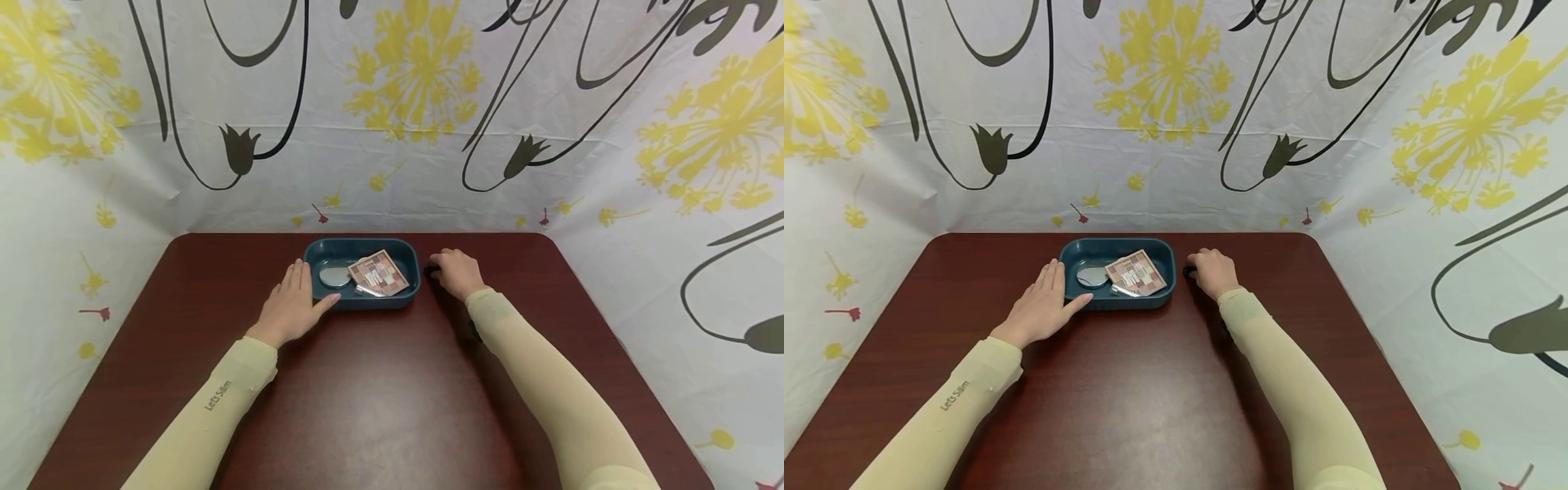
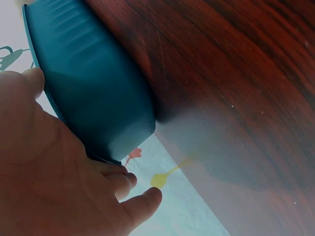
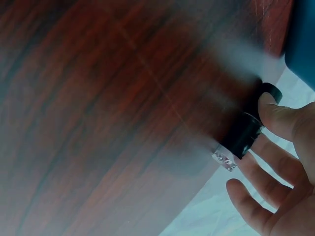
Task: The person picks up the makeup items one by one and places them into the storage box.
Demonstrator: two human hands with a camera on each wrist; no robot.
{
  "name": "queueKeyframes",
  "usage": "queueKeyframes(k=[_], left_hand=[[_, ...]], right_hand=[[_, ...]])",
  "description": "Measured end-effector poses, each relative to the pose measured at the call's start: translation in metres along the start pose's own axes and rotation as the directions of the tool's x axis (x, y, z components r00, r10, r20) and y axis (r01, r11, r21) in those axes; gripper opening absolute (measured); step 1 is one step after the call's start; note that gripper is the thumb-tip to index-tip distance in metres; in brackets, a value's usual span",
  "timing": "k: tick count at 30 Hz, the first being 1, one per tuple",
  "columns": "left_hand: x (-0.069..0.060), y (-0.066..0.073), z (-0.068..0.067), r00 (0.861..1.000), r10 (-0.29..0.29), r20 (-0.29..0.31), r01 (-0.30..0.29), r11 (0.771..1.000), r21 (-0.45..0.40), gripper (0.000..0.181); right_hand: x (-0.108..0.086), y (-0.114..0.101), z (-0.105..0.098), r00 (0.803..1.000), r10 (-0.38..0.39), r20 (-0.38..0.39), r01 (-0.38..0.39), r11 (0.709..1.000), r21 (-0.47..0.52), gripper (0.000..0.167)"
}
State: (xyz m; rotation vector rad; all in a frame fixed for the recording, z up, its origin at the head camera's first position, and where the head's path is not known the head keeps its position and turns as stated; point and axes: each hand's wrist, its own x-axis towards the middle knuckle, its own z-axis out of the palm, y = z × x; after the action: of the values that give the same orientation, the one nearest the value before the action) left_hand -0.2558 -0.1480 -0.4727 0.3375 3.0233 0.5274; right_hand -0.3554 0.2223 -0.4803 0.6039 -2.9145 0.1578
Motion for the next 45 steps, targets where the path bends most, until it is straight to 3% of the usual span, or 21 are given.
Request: queueKeyframes(k=[11,21,25,33,45], left_hand=[[-0.001,0.0,0.002,1.0,0.006,0.009,-0.006,1.0,-0.004,0.11],[-0.003,0.001,0.0,1.0,0.005,-0.001,-0.005,1.0,-0.008,0.109],[-0.002,0.002,-0.003,1.0,0.006,-0.005,-0.006,1.0,-0.012,0.108],[-0.002,0.002,-0.004,1.0,0.007,0.001,-0.007,1.0,-0.015,0.109],[0.0,0.001,-0.003,1.0,-0.009,0.014,0.01,1.0,-0.017,0.11]], right_hand=[[-0.003,0.004,0.002,1.0,0.0,-0.001,0.0,1.0,0.003,0.023],[0.004,0.004,-0.006,0.997,-0.006,-0.083,0.007,1.0,0.011,0.022],[0.008,-0.002,-0.011,0.993,-0.012,-0.115,0.015,0.999,0.029,0.022],[0.011,-0.022,-0.023,0.995,-0.025,-0.095,0.03,0.998,0.054,0.024],[0.014,-0.024,-0.033,0.99,-0.051,-0.129,0.053,0.999,0.01,0.022]])
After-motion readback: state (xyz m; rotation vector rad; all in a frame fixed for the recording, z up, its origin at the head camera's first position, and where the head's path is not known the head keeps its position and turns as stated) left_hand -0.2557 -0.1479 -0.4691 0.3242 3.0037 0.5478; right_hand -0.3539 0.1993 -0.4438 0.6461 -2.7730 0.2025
